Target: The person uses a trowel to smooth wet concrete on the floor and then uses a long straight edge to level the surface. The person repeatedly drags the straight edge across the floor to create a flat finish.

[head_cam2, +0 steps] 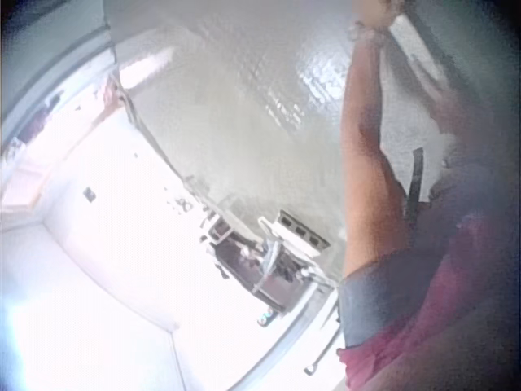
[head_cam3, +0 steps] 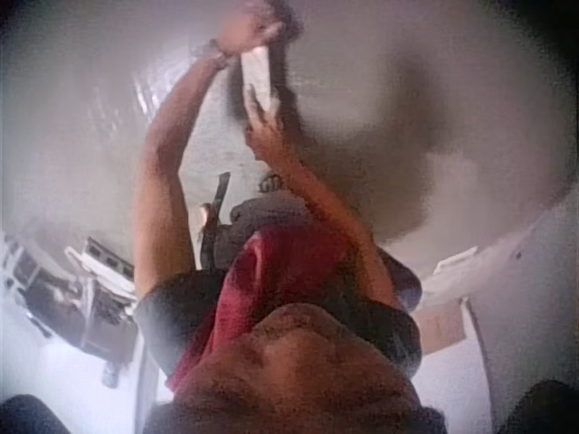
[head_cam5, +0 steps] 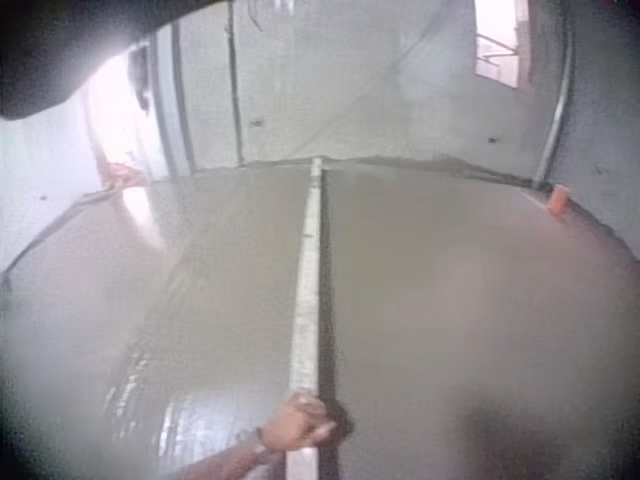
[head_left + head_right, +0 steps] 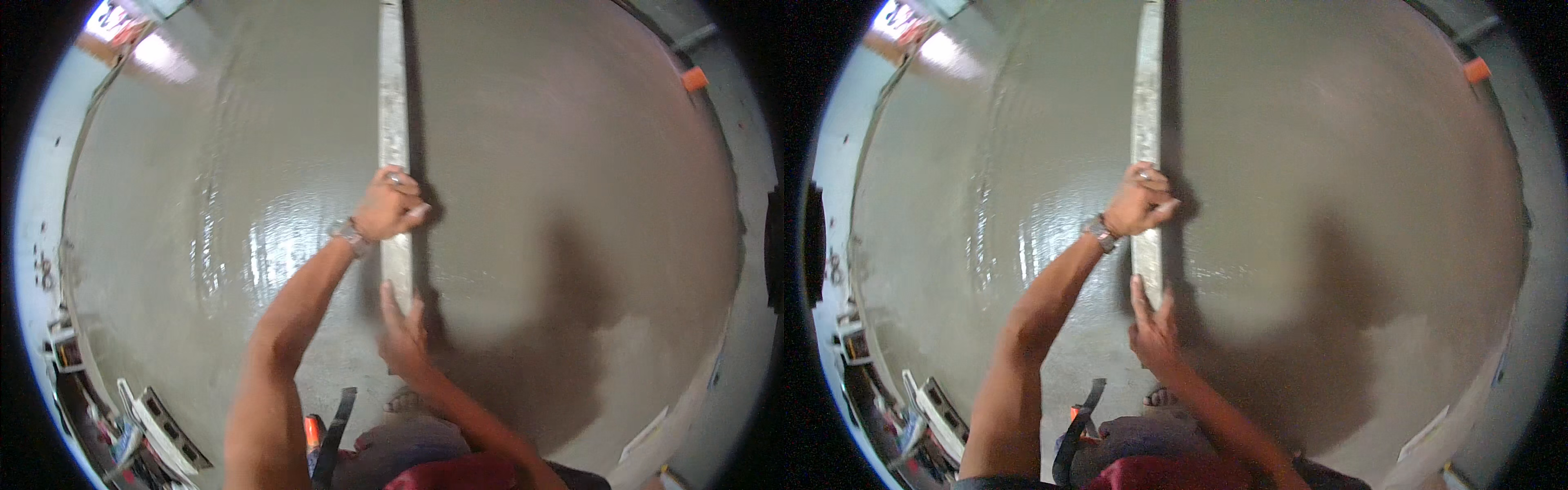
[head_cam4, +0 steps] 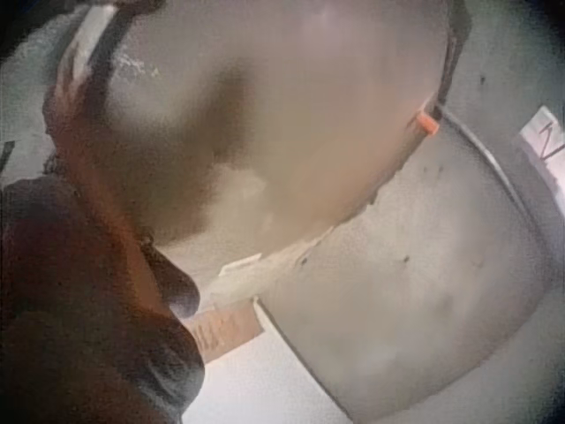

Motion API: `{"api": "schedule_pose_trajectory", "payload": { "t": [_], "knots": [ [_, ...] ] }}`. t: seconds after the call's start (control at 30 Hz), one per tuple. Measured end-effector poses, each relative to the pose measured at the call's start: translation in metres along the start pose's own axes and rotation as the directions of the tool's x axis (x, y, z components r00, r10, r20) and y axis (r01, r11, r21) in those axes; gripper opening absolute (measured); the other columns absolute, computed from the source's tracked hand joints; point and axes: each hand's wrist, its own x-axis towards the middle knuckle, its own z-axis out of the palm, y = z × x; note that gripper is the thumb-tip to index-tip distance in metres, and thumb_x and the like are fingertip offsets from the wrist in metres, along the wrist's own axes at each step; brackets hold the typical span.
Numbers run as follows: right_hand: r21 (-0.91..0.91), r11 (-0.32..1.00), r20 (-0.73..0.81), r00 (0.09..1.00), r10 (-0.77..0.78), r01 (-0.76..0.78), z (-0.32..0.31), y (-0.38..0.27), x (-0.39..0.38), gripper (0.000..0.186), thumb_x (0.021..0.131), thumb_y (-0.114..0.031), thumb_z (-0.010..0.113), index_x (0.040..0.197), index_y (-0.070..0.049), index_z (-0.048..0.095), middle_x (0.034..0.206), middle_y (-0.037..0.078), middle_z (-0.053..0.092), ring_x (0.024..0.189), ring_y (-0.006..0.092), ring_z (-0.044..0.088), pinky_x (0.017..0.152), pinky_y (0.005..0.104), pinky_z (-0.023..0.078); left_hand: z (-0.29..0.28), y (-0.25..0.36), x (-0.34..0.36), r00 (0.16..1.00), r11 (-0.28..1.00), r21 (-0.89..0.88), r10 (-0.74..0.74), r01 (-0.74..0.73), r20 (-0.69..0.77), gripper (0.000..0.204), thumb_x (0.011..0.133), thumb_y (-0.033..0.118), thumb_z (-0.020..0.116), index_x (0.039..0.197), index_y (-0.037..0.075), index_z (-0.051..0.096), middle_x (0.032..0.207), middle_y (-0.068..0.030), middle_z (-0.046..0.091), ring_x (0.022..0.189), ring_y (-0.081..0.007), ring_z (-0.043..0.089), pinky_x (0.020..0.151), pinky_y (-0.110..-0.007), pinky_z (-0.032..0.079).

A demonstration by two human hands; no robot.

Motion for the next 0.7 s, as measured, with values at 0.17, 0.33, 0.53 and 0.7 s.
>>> {"api": "schedule_pose_trajectory", "payload": {
  "t": [0.17, 0.33, 0.53, 0.7],
  "knots": [
    [0.014, 0.998, 0.061, 0.996, 0.062, -0.063, -0.011, -0.016, 0.028, 0.102, 0.08, -0.003, 0.07, 0.16, -0.024, 0.011, 0.147, 0.041, 0.019, 0.127, 0.0572, 0.042, 0.102, 0.051, 0.045, -0.017, -0.016, 0.016, 0.992, 0.994, 0.073, -0.086, 0.079, 0.087, 0.03, 0.091, 0.028, 0.063, 0.068, 0.008, 0.064, 0.07, -0.0043, 0.057, 0.078, -0.0242, 0.059, 0.108, -0.047, 0.031],
    [-0.04, 0.998, -0.133, 0.99, -0.043, 0.038, 0.014, 0.002, -0.004, 0.085, 0.083, -0.002, 0.061, 0.158, -0.019, 0.025, 0.143, 0.048, 0.022, 0.124, 0.0622, 0.041, 0.106, 0.0537, 0.04, -0.006, 0.011, 0.004, 0.992, 0.998, 0.025, -0.056, 0.053, 0.117, 0.031, 0.092, 0.027, 0.062, 0.066, 0.009, 0.063, 0.071, -0.0039, 0.056, 0.089, -0.0229, 0.06, 0.109, -0.049, 0.03],
    [-0.026, 0.993, -0.264, 0.957, -0.12, 0.118, 0.047, -0.009, 0.036, 0.088, 0.085, -0.001, 0.058, 0.16, -0.018, 0.016, 0.138, 0.048, 0.027, 0.12, 0.0613, 0.046, 0.1, 0.0532, 0.045, -0.032, -0.026, 0.008, 0.992, 0.992, 0.111, -0.078, 0.067, 0.104, 0.03, 0.089, 0.023, 0.063, 0.066, 0.005, 0.064, 0.07, -0.007, 0.059, 0.087, -0.0275, 0.06, 0.106, -0.049, 0.033],
    [-0.134, 0.985, -0.369, 0.917, -0.153, 0.11, 0.048, 0.0, 0.028, 0.082, 0.086, -0.004, 0.054, 0.159, -0.014, 0.019, 0.138, 0.05, 0.028, 0.125, 0.0601, 0.042, 0.107, 0.0545, 0.04, -0.014, -0.021, 0.012, 0.991, 0.985, 0.154, -0.091, 0.076, 0.097, 0.031, 0.093, 0.022, 0.062, 0.07, 0.002, 0.054, 0.078, -0.0119, 0.059, 0.083, -0.0324, 0.06, 0.109, -0.051, 0.035]
  ]
}}
